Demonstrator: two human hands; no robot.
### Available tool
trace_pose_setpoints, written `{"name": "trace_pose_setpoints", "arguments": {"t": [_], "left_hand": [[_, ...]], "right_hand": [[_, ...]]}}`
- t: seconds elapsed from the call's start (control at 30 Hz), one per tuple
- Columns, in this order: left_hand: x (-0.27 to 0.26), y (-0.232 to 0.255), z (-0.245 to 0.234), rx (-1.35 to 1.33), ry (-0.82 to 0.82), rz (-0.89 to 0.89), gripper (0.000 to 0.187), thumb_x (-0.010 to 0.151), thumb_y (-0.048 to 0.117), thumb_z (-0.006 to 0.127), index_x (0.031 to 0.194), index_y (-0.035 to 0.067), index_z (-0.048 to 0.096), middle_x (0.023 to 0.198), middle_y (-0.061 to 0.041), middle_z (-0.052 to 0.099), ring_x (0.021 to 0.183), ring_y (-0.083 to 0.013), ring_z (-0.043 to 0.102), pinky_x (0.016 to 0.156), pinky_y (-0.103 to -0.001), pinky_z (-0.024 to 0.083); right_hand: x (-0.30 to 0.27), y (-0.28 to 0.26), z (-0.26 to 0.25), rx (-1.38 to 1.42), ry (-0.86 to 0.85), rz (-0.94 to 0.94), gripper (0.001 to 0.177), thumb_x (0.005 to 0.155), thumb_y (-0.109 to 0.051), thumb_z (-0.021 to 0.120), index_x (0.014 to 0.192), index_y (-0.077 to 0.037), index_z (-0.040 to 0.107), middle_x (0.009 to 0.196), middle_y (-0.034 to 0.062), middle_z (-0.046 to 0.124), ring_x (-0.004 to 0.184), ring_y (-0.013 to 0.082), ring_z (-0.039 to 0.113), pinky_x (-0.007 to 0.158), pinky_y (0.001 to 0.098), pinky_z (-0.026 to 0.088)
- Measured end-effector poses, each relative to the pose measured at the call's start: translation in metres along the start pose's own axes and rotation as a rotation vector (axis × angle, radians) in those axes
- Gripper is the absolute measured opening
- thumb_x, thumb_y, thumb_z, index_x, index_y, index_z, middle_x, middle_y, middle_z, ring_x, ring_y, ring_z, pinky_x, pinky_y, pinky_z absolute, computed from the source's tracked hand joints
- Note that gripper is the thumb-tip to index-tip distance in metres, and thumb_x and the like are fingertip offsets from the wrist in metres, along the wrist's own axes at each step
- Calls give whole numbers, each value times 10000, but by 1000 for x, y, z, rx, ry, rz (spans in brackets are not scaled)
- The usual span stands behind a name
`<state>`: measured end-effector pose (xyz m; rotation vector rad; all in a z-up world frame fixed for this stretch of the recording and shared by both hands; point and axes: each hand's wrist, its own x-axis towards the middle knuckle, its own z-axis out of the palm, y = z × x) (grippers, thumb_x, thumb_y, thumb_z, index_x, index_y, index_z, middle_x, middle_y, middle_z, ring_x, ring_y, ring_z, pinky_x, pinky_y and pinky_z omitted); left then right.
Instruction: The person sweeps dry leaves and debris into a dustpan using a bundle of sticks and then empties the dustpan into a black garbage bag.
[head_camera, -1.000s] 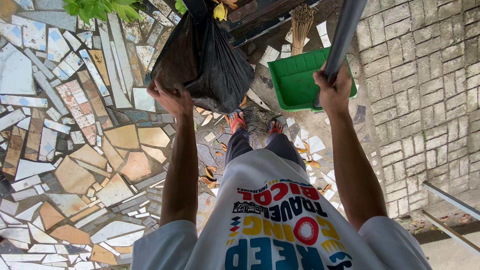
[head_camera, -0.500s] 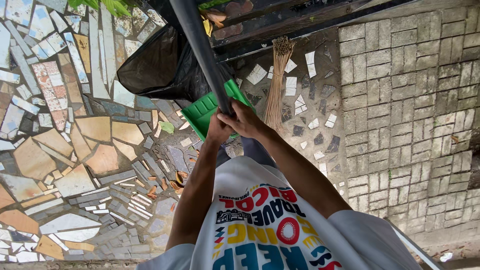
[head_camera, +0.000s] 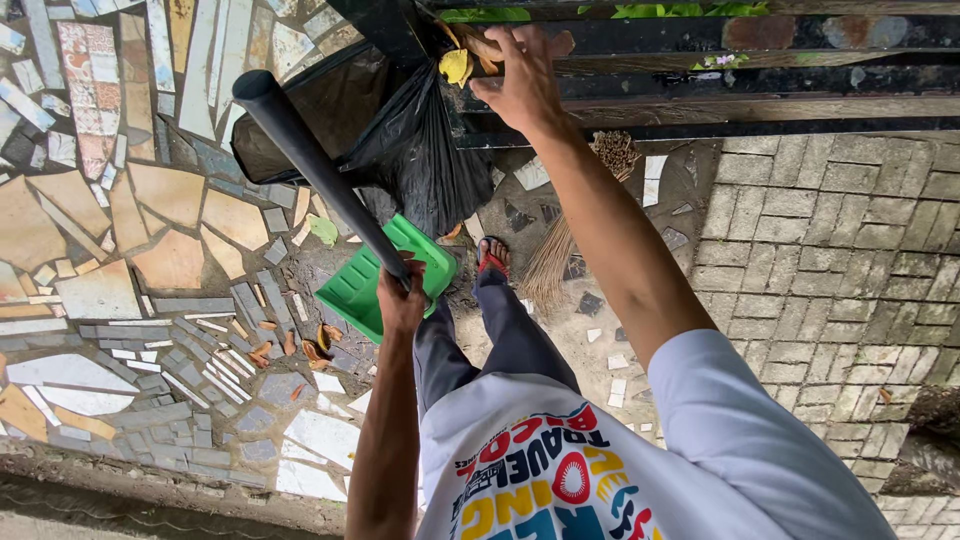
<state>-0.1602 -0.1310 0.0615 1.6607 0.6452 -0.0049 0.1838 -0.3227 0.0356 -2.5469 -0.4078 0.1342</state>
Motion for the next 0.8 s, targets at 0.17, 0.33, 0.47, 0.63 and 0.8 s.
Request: {"name": "trace_pose_setpoints", "arguments": {"t": [0.17, 0.33, 0.47, 0.63, 0.8], "left_hand": [[4, -36, -20, 74, 83, -70, 255, 930, -21, 576, 1185, -20, 573, 968, -105, 731, 865, -160, 683, 798, -292, 558], [-7, -57, -34, 49, 127, -77, 222, 951, -18, 581, 1172, -29, 570, 967, -121, 716, 868, -171, 678, 803, -302, 552], [-6, -62, -36, 22, 142, -121, 230, 945, -13, 571, 1174, -25, 557, 968, -108, 718, 864, -159, 680, 803, -294, 553], [-2, -59, -33, 7, 148, -128, 225, 943, -14, 565, 1168, -26, 556, 969, -112, 713, 868, -161, 663, 816, -293, 541], [5, -48, -33, 23, 136, -168, 235, 912, -9, 588, 1145, -13, 564, 966, -120, 711, 883, -173, 670, 814, -314, 551]], "right_hand": [[35, 18, 62, -10, -17, 4, 1121, 629, -427, 1022, 1537, -232, 394, 1484, 245, 329, 1309, 448, 380, 1049, 569, 455], [42, 3, 89, 84, 0, 7, 935, 700, -302, 1013, 1499, -233, 534, 1524, 206, 343, 1316, 441, 428, 1068, 542, 492], [40, -11, 88, 112, -22, 62, 765, 722, -138, 936, 1420, -150, 623, 1528, 139, 416, 1231, 382, 506, 1040, 451, 552], [36, -14, 106, 234, 181, 24, 467, 833, -16, 790, 1290, -86, 722, 1406, 139, 560, 1074, 263, 676, 846, 322, 624], [32, -16, 99, 213, 246, -29, 434, 843, 119, 727, 1245, -43, 760, 1217, 89, 674, 966, 195, 758, 660, 200, 622]]}}
